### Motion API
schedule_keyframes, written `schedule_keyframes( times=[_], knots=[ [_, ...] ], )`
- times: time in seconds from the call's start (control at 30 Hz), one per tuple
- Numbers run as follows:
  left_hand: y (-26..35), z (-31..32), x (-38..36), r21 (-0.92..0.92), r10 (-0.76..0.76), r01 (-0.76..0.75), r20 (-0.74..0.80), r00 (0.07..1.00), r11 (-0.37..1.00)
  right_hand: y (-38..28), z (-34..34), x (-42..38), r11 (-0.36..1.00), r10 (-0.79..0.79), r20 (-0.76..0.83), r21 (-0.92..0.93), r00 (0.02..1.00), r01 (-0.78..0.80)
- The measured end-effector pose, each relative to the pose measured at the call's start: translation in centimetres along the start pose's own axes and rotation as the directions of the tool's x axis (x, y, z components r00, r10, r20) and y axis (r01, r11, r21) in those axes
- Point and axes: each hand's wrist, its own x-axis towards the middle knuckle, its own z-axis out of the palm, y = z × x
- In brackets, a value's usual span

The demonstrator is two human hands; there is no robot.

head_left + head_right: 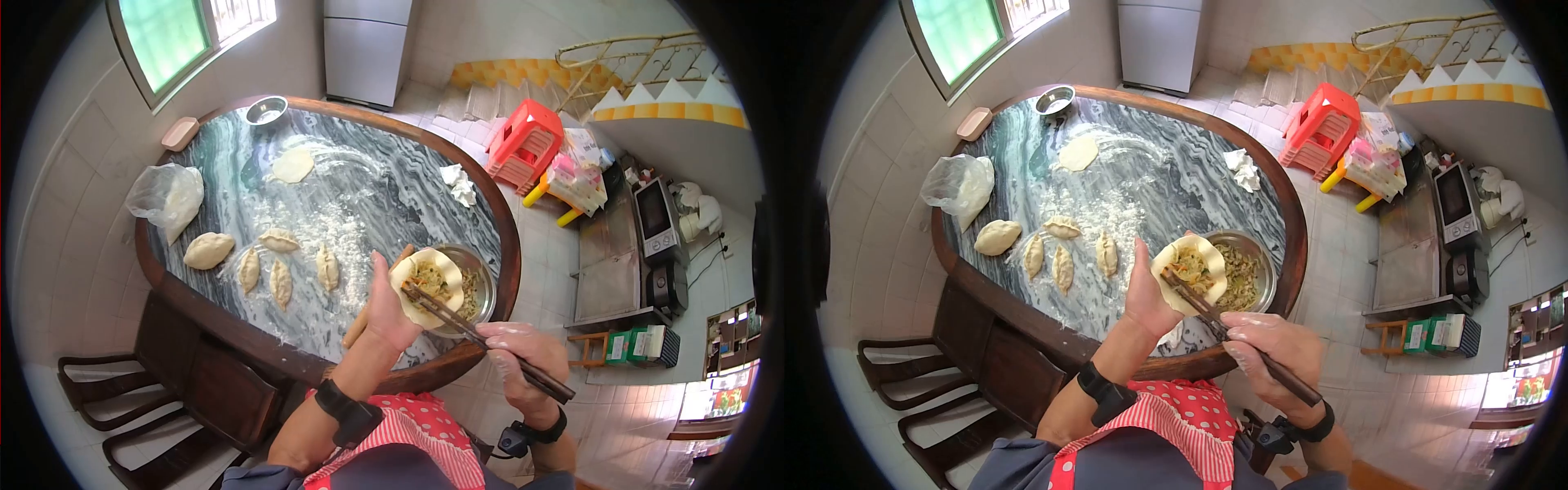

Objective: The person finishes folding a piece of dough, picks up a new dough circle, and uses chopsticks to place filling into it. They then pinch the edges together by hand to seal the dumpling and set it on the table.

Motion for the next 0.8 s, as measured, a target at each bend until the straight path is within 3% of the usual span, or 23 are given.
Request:
schedule_keyframes(
  times=[0.17, 0.33, 0.4, 0.5, 0.73, 0.8],
  knots=[
    [0.0, -0.5, 0.1, -0.021, 0.01, -0.008, 0.082, 0.997, 1.0, 0.8, -0.2, -0.1, 0.999, -0.025, 0.04, -0.021, 0.999, 0.026],
    [-0.3, -0.2, 0.2, 0.013, 0.021, -0.021, 0.038, 0.999, 1.0, 0.5, -0.6, 0.4, 0.999, -0.042, 0.036, -0.02, 0.998, 0.043],
    [-0.3, -0.2, 0.2, 0.02, 0.023, -0.024, 0.037, 0.999, 1.0, 0.8, -0.1, 0.3, 1.0, -0.015, -0.068, -0.008, 0.998, 0.015],
    [-0.4, 0.1, 0.2, 0.069, 0.031, -0.035, 0.055, 0.998, 0.997, 1.6, 0.5, 0.6, 0.999, 0.0, -0.106, -0.039, 0.994, -0.004],
    [-0.2, 0.4, 0.2, 0.089, 0.048, -0.053, 0.059, 0.997, 0.995, 1.8, 0.4, 0.1, 0.997, 0.075, -0.073, 0.012, 0.995, -0.074],
    [-0.2, 0.3, 0.3, 0.076, 0.038, -0.042, 0.048, 0.998, 0.996, 1.7, 0.4, 0.2, 0.993, 0.111, -0.131, 0.062, 0.985, -0.104]
  ],
)
